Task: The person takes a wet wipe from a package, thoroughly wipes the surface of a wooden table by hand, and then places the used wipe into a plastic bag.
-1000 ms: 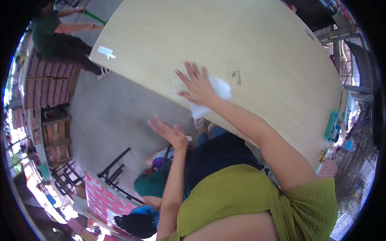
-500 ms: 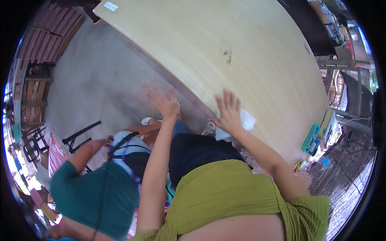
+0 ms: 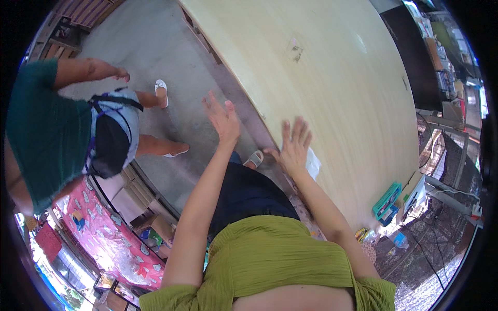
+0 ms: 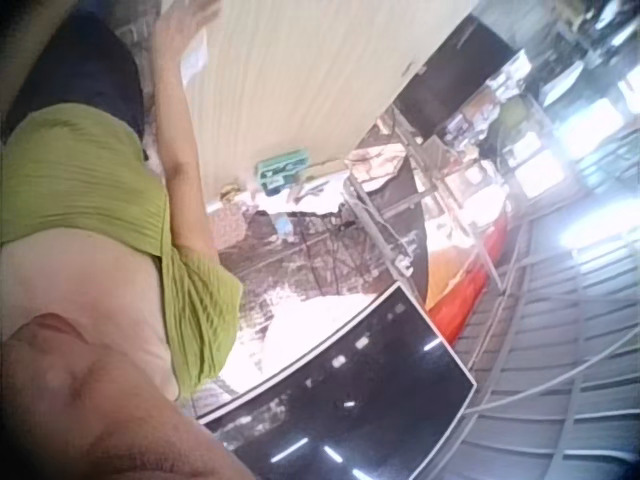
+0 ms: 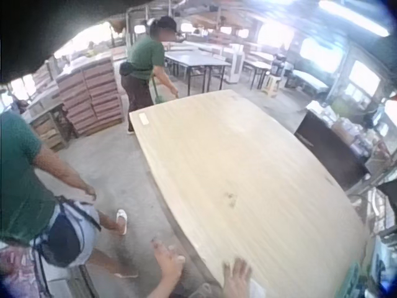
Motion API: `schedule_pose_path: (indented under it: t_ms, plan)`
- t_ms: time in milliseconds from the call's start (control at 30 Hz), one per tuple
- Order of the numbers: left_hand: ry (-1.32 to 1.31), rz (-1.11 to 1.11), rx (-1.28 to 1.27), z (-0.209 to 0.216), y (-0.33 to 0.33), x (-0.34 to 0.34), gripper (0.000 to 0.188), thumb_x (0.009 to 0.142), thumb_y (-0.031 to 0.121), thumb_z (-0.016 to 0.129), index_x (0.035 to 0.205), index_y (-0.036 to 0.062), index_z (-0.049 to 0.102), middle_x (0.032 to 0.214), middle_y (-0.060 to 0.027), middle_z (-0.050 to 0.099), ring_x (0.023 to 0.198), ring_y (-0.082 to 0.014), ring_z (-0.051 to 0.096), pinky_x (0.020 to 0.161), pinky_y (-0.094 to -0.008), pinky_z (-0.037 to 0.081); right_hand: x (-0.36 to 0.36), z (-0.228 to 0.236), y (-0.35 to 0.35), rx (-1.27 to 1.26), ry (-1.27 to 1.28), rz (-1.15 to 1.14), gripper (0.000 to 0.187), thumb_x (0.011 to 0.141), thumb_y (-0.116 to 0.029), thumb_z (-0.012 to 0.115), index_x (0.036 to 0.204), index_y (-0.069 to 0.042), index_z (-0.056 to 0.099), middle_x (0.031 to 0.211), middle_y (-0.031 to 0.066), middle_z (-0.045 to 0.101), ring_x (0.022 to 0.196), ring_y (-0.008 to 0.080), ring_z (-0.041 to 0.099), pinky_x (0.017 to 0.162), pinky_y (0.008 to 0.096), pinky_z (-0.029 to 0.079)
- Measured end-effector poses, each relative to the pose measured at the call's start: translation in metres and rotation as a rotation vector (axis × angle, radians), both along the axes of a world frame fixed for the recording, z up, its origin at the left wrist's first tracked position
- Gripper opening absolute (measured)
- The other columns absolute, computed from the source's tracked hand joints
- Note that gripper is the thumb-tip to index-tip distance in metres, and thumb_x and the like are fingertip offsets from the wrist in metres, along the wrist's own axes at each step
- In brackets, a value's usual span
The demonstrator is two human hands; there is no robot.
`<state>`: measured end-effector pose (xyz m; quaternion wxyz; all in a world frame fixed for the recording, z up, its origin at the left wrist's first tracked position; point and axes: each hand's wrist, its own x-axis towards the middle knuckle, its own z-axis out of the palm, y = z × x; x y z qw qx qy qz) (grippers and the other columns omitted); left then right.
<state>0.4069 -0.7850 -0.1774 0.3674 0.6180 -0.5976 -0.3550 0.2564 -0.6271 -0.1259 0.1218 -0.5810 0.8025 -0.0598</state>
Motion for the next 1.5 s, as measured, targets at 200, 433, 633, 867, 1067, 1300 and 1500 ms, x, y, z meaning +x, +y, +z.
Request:
schedule_pose_path:
  t_ms: [200, 433, 633, 867, 1067, 1300, 1500]
  plan:
    - [-0.053, 0.074, 0.031, -0.001, -0.009, 0.048, 0.07, 0.101, 0.048, 0.035, 0.149, -0.001, 0.021, 0.152, -0.0336, 0.012, 0.142, -0.0465, 0.014, 0.114, -0.0525, 0.016, 0.007, 0.003, -0.16, -0.123, 0.0, 0.095, 0.108, 0.075, -0.06, 0.068, 0.155, -0.012, 0.013, 0.158, 0.0277, 0.001, 0.144, 0.0509, 0.005, 0.111, 0.0661, 0.01]
    - [0.105, -0.019, 0.249, -0.008, -0.015, 0.053, 0.067, 0.099, 0.041, 0.047, 0.146, -0.0019, 0.028, 0.15, -0.0303, 0.021, 0.138, -0.0402, 0.027, 0.109, -0.0435, 0.031, -0.015, -0.021, -0.253, -0.625, -0.424, -0.11, 0.084, 0.088, -0.05, 0.059, 0.15, -0.005, 0.026, 0.155, 0.0223, 0.024, 0.145, 0.0341, 0.021, 0.116, 0.0479, 0.019]
    - [0.457, -0.18, 0.632, 0.013, -0.027, 0.036, 0.069, 0.096, 0.046, 0.055, 0.143, -0.0005, 0.037, 0.147, -0.0225, 0.034, 0.125, -0.0303, 0.047, 0.1, -0.04, 0.041, -0.047, 0.009, -0.2, -0.478, -0.688, -0.27, 0.04, 0.091, -0.018, 0.062, 0.128, -0.001, 0.059, 0.13, 0.0138, 0.058, 0.124, 0.0266, 0.051, 0.106, 0.0368, 0.037]
    - [0.412, -0.029, 0.495, 0.006, -0.025, 0.008, 0.071, 0.089, 0.045, 0.065, 0.139, -0.0008, 0.043, 0.134, -0.0229, 0.046, 0.109, -0.0297, 0.056, 0.089, -0.0371, 0.048, -0.013, 0.0, -0.092, -0.31, -0.168, 0.323, 0.039, 0.087, -0.012, 0.064, 0.126, -0.01, 0.062, 0.145, 0.0151, 0.046, 0.132, 0.0403, 0.041, 0.109, 0.0478, 0.035]
    - [0.373, -0.083, 0.557, 0.015, -0.01, 0.019, 0.079, 0.085, 0.048, 0.069, 0.141, -0.0001, 0.04, 0.136, -0.0244, 0.044, 0.106, -0.0309, 0.057, 0.088, -0.039, 0.049, -0.046, 0.008, 0.025, -0.21, -0.213, 0.205, 0.04, 0.078, -0.007, 0.071, 0.117, -0.008, 0.065, 0.134, 0.0135, 0.052, 0.122, 0.0378, 0.047, 0.103, 0.0453, 0.04]
    - [0.651, -0.156, 0.793, -0.013, -0.015, -0.022, 0.107, 0.082, 0.072, 0.055, 0.154, 0.0054, 0.01, 0.158, -0.0203, 0.013, 0.142, -0.0361, 0.023, 0.111, -0.0519, 0.026, -0.016, 0.006, -0.088, -0.251, -0.34, 0.039, 0.031, 0.066, -0.016, 0.082, 0.081, -0.003, 0.059, 0.091, 0.0185, 0.05, 0.089, 0.0366, 0.052, 0.078, 0.0435, 0.044]
    - [0.882, -0.015, 0.9, 0.025, -0.023, 0.015, 0.112, 0.081, 0.078, 0.048, 0.154, 0.0053, 0.005, 0.16, -0.018, 0.003, 0.147, -0.0348, 0.006, 0.113, -0.0607, 0.018, -0.021, 0.006, -0.077, -0.099, -0.336, 0.064, 0.032, 0.065, -0.015, 0.083, 0.075, -0.001, 0.057, 0.089, 0.0183, 0.05, 0.084, 0.0358, 0.053, 0.073, 0.0442, 0.043]
